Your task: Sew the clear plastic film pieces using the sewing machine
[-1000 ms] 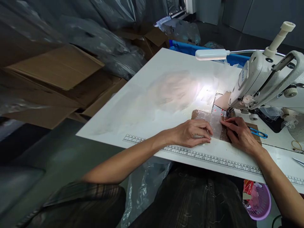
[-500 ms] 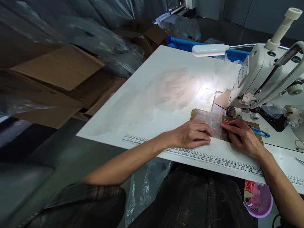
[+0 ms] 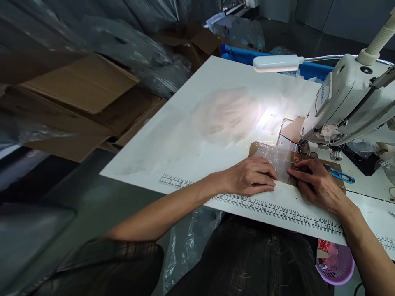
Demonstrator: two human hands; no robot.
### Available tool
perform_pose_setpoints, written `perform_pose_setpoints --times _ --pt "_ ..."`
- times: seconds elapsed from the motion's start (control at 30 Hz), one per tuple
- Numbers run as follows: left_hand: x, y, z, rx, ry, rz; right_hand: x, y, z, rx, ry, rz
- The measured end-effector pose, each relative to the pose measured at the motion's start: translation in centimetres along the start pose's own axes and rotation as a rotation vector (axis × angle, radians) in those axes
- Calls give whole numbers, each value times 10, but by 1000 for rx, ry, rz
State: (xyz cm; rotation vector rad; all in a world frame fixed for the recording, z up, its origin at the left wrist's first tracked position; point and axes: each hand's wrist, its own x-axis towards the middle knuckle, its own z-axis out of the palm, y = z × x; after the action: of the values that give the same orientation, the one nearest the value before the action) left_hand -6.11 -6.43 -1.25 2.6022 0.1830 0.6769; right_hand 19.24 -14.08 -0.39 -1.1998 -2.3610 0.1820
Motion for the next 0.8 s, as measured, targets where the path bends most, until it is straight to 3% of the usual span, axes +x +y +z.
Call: perform_pose_setpoints --times 0.3,0.4,0.53,0.63,0.8 --pt "-1 3 0 -37 -3 -23 -3 1 4 11 -21 42" --pt "5 3 -5 -49 79 14 -2 0 3 10 -23 58" --pt "27 -9 -14 183 142 34 1 -4 2 -12 -11 60" --pt "46 -26 -17 439 12 121 3 -7 1 -28 -4 43" --pt "62 -44 -12 607 -247 162 2 -7 2 -39 -6 73"
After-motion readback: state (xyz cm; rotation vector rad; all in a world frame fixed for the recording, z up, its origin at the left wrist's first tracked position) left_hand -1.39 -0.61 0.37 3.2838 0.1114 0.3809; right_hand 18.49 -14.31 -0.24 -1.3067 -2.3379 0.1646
